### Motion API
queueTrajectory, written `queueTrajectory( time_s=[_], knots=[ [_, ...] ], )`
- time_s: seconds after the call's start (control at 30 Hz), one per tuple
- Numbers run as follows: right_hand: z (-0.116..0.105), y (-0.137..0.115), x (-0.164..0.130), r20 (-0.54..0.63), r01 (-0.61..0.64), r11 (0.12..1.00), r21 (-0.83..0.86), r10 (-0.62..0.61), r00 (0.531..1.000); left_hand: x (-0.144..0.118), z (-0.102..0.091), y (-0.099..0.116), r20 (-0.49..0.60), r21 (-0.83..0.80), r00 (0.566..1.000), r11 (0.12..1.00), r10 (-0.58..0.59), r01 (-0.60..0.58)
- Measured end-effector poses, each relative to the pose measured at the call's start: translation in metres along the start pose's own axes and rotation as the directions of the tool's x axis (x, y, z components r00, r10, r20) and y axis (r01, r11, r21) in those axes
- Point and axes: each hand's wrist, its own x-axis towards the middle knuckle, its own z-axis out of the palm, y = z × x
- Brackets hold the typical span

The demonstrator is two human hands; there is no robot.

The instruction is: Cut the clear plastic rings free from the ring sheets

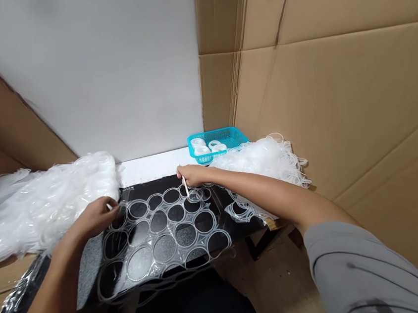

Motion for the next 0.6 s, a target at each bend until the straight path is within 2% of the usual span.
queueTrajectory(
  time_s=[0.07,0.17,0.23,0.3,0.37,0.47,0.53,0.6],
  knots=[
    [0.0,0.001,0.0,-0.022,0.014,0.998,0.068,-0.012,1.0,0.002,-0.01,0.004,0.025,-0.005,1.0,1.0,0.004,-0.004],
    [0.011,0.003,-0.003,0.035,0.013,0.992,0.122,-0.017,0.999,0.007,-0.017,0.006,0.023,-0.079,1.0,0.997,-0.003,0.004],
    [0.018,0.004,-0.006,0.049,0.01,0.994,0.111,-0.015,0.999,0.011,-0.018,0.004,-0.035,-0.176,0.999,0.984,0.009,-0.015],
    [0.017,0.007,-0.006,-0.007,0.022,0.995,0.098,-0.021,1.0,0.014,-0.02,0.001,-0.139,-0.278,0.99,0.959,0.006,-0.045],
    [0.005,0.012,-0.005,-0.133,0.031,0.994,0.101,-0.018,0.991,0.018,-0.026,0.0,-0.259,-0.335,0.965,0.94,-0.031,-0.06],
    [-0.029,0.02,0.001,-0.346,0.035,0.993,0.109,0.005,0.938,0.026,-0.04,0.003,-0.385,-0.362,0.92,0.929,-0.07,-0.081],
    [-0.055,0.024,0.004,-0.405,0.037,0.995,0.096,0.005,0.914,0.033,-0.052,0.005,-0.424,-0.368,0.902,0.926,-0.086,-0.085],
    [-0.078,0.024,0.007,-0.414,0.023,0.998,0.066,0.006,0.91,0.041,-0.063,0.007,-0.444,-0.366,0.89,0.928,-0.104,-0.075]
  ],
)
